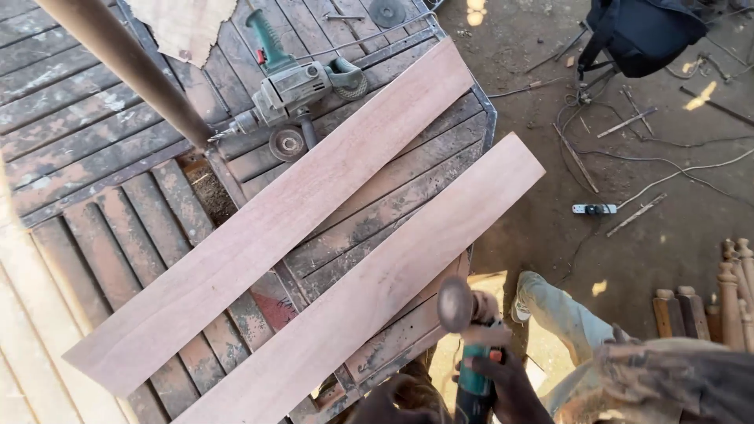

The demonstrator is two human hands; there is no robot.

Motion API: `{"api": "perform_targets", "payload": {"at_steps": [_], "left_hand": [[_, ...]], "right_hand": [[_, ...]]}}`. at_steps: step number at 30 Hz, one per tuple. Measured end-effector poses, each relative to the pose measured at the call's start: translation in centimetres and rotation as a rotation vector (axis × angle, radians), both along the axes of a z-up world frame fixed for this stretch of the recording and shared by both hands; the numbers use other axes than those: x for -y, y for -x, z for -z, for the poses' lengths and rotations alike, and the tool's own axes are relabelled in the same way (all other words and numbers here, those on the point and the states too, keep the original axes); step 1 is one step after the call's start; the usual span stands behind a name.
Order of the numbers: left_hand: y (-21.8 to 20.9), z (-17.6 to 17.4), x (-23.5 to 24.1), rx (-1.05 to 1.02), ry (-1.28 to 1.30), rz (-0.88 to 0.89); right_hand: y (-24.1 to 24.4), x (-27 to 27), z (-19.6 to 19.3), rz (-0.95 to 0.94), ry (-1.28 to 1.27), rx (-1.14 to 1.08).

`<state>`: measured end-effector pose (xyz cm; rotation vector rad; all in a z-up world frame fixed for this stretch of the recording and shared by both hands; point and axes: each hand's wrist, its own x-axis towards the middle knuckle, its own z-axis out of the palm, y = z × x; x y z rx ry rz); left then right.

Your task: Sanding the surface of wooden planks using an angle grinder with a sanding disc to achieve a smooth finish.

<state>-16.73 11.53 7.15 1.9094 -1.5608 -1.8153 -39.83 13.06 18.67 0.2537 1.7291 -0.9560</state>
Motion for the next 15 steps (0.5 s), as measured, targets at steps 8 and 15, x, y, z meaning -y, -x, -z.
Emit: {"api": "perform_targets", "payload": {"at_steps": [8, 15], "left_hand": [[13.6, -12.9, -1.4, 0.071, -0.424, -0.014], [18.8, -15.3, -1.5, 0.067, -0.462, -0.178]], "right_hand": [[3.0, 4.8, -0.8, -0.044, 0.351, -0.136], [7.9, 5.7, -3.8, -0.142, 0.427, -0.024]]}}
